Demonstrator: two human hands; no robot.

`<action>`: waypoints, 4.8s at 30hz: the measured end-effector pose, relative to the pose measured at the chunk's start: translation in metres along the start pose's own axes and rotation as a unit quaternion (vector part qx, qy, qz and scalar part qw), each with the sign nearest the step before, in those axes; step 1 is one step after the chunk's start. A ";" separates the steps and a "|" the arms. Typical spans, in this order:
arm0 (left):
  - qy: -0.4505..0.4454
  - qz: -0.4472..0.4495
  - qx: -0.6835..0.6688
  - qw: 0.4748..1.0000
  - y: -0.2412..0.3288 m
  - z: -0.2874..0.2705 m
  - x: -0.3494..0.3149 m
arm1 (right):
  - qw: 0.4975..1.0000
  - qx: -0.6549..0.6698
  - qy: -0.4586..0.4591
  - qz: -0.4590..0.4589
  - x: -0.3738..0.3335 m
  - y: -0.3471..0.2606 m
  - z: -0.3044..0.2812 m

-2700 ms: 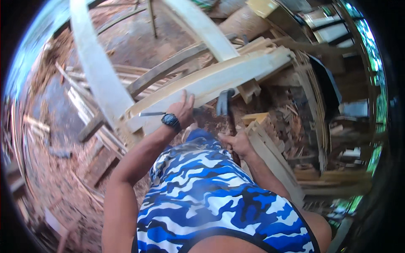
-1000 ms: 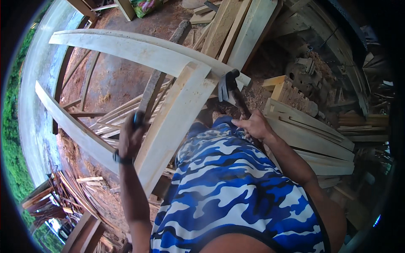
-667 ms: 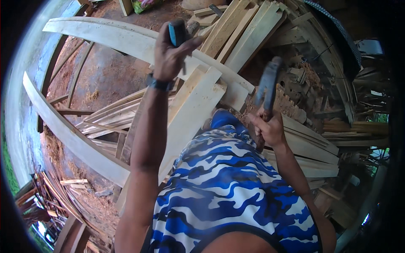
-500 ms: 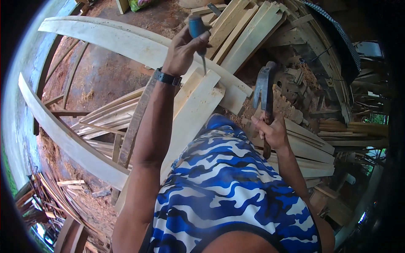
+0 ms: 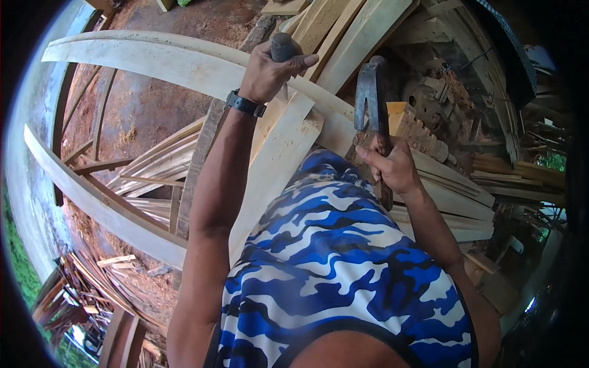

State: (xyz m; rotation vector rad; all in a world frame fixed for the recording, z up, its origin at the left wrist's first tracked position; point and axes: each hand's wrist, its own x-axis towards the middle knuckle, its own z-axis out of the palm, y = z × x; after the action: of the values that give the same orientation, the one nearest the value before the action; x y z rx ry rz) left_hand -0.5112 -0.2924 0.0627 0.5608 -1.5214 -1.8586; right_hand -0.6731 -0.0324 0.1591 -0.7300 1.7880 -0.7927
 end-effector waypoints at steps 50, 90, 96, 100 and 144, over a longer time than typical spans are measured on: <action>-0.152 -0.033 0.059 0.986 -0.007 0.023 -0.029 | 0.907 -0.135 0.158 -0.365 0.005 -0.056 0.006; -0.028 0.095 0.165 0.981 -0.042 0.002 -0.060 | 0.869 -0.408 0.047 -0.276 -0.006 -0.080 0.029; -0.069 0.160 0.196 0.965 -0.036 -0.008 -0.058 | 0.879 -0.460 0.033 -0.125 0.032 -0.053 0.008; -0.069 0.038 0.169 0.982 -0.041 -0.016 -0.042 | 0.896 -0.406 0.065 -0.166 0.022 -0.045 -0.008; -0.044 0.050 0.227 0.972 0.001 0.020 -0.014 | 0.975 -0.142 0.044 -0.164 -0.019 -0.068 -0.021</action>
State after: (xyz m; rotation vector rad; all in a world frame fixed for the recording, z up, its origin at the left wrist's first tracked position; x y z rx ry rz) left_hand -0.5154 -0.2689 0.0673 0.5967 -2.0137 -1.4768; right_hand -0.6788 -0.0551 0.2286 -1.2188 1.9087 -0.8013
